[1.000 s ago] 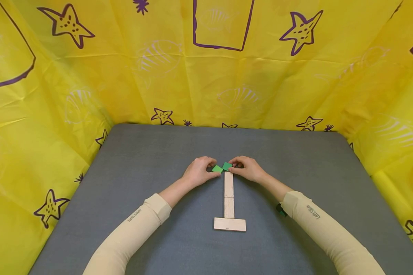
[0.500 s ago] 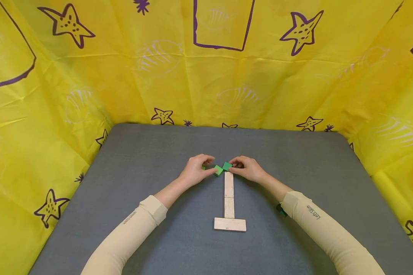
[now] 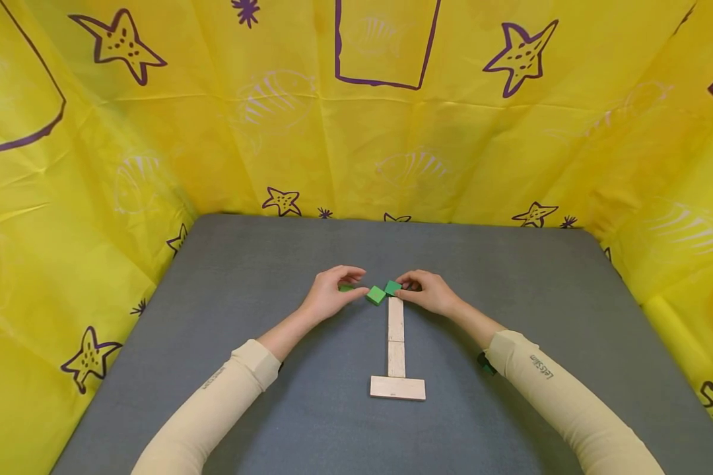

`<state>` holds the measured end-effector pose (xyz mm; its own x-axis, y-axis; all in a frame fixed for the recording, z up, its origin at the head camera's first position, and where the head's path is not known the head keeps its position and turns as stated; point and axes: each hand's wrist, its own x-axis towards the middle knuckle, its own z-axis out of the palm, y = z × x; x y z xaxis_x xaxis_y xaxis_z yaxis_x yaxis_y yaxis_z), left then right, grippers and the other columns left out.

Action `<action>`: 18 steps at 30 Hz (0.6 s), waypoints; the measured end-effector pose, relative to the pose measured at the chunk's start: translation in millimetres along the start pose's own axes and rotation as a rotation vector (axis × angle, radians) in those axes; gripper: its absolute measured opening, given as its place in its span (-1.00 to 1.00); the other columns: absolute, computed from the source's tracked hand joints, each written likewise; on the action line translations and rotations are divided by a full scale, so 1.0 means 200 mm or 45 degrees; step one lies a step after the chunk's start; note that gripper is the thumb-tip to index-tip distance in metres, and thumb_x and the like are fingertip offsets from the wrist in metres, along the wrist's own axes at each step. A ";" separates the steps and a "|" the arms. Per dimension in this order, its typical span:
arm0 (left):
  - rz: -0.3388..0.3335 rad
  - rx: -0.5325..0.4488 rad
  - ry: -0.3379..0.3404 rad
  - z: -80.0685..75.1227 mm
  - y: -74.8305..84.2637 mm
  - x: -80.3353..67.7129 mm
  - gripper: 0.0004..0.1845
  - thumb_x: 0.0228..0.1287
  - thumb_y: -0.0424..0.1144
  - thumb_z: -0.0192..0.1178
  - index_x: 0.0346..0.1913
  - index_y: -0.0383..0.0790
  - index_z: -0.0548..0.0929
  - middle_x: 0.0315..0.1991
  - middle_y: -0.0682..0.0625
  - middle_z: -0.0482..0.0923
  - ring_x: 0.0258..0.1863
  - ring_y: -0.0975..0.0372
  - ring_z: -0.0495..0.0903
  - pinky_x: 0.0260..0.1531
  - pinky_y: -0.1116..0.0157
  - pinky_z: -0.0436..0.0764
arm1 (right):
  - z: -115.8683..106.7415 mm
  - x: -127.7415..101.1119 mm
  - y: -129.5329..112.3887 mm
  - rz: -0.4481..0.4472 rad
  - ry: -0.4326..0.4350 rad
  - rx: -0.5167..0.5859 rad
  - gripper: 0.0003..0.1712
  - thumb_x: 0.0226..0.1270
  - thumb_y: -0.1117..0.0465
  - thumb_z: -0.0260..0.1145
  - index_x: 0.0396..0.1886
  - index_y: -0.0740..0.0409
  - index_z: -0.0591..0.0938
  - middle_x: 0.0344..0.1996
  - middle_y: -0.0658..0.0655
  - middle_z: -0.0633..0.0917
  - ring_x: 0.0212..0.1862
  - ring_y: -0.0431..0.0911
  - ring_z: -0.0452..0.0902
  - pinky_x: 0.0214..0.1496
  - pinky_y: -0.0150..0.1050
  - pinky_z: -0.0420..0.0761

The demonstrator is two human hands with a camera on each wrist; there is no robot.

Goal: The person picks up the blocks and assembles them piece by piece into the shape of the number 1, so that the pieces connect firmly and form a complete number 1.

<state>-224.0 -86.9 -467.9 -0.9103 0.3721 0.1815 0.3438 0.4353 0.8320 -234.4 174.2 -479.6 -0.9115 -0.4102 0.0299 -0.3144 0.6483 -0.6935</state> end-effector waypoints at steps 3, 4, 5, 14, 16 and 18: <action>-0.004 -0.022 0.007 -0.01 -0.01 -0.01 -0.56 0.19 -0.22 0.40 0.09 -0.34 0.63 -0.01 -0.18 0.62 -0.05 0.05 0.61 0.01 0.17 0.60 | 0.00 0.00 0.00 0.003 -0.003 0.001 -0.68 0.28 0.08 0.39 -0.04 0.13 0.70 -0.29 0.01 0.61 -0.23 -0.11 0.46 -0.16 -0.22 0.48; -0.005 -0.024 0.011 -0.01 -0.01 -0.01 -0.56 0.18 -0.23 0.41 0.09 -0.35 0.63 -0.01 -0.18 0.62 -0.04 0.05 0.61 0.01 0.17 0.60 | 0.00 0.00 0.00 0.003 -0.003 0.001 -0.68 0.28 0.08 0.39 -0.04 0.13 0.70 -0.29 0.01 0.61 -0.23 -0.11 0.46 -0.16 -0.22 0.47; -0.003 -0.026 0.016 -0.02 -0.01 -0.01 -0.56 0.18 -0.24 0.41 0.09 -0.35 0.62 -0.01 -0.19 0.62 -0.04 0.05 0.61 0.02 0.17 0.60 | 0.00 0.00 0.00 0.002 -0.003 0.001 -0.68 0.28 0.09 0.39 -0.04 0.14 0.69 -0.29 0.01 0.61 -0.24 -0.11 0.46 -0.17 -0.22 0.47; -0.011 0.017 0.039 -0.05 -0.04 -0.03 -0.51 0.14 -0.24 0.44 0.11 -0.37 0.61 -0.04 -0.19 0.61 -0.03 0.03 0.61 0.04 0.16 0.59 | 0.00 -0.01 0.00 -0.015 -0.003 -0.001 -0.68 0.29 0.10 0.39 -0.03 0.15 0.69 -0.28 0.02 0.61 -0.23 -0.11 0.46 -0.17 -0.22 0.47; -0.010 0.033 0.042 -0.06 -0.05 -0.04 -0.51 0.13 -0.24 0.44 0.11 -0.37 0.61 -0.04 -0.19 0.61 -0.04 0.04 0.61 0.04 0.15 0.59 | 0.00 -0.01 0.00 -0.017 -0.002 0.003 -0.68 0.28 0.10 0.39 -0.04 0.15 0.69 -0.29 0.02 0.61 -0.23 -0.11 0.45 -0.17 -0.22 0.47; -0.009 0.047 0.052 -0.07 -0.06 -0.04 -0.51 0.12 -0.25 0.45 0.10 -0.37 0.62 -0.05 -0.19 0.61 -0.05 0.05 0.61 0.03 0.16 0.59 | 0.00 -0.01 0.00 -0.015 -0.002 0.004 -0.68 0.28 0.10 0.39 -0.04 0.15 0.69 -0.29 0.02 0.61 -0.23 -0.10 0.45 -0.17 -0.22 0.47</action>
<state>-223.2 -106.1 -471.6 -0.9210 0.3358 0.1976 0.3452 0.4683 0.8134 -233.3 174.8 -479.2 -0.9072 -0.4190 0.0371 -0.3245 0.6410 -0.6956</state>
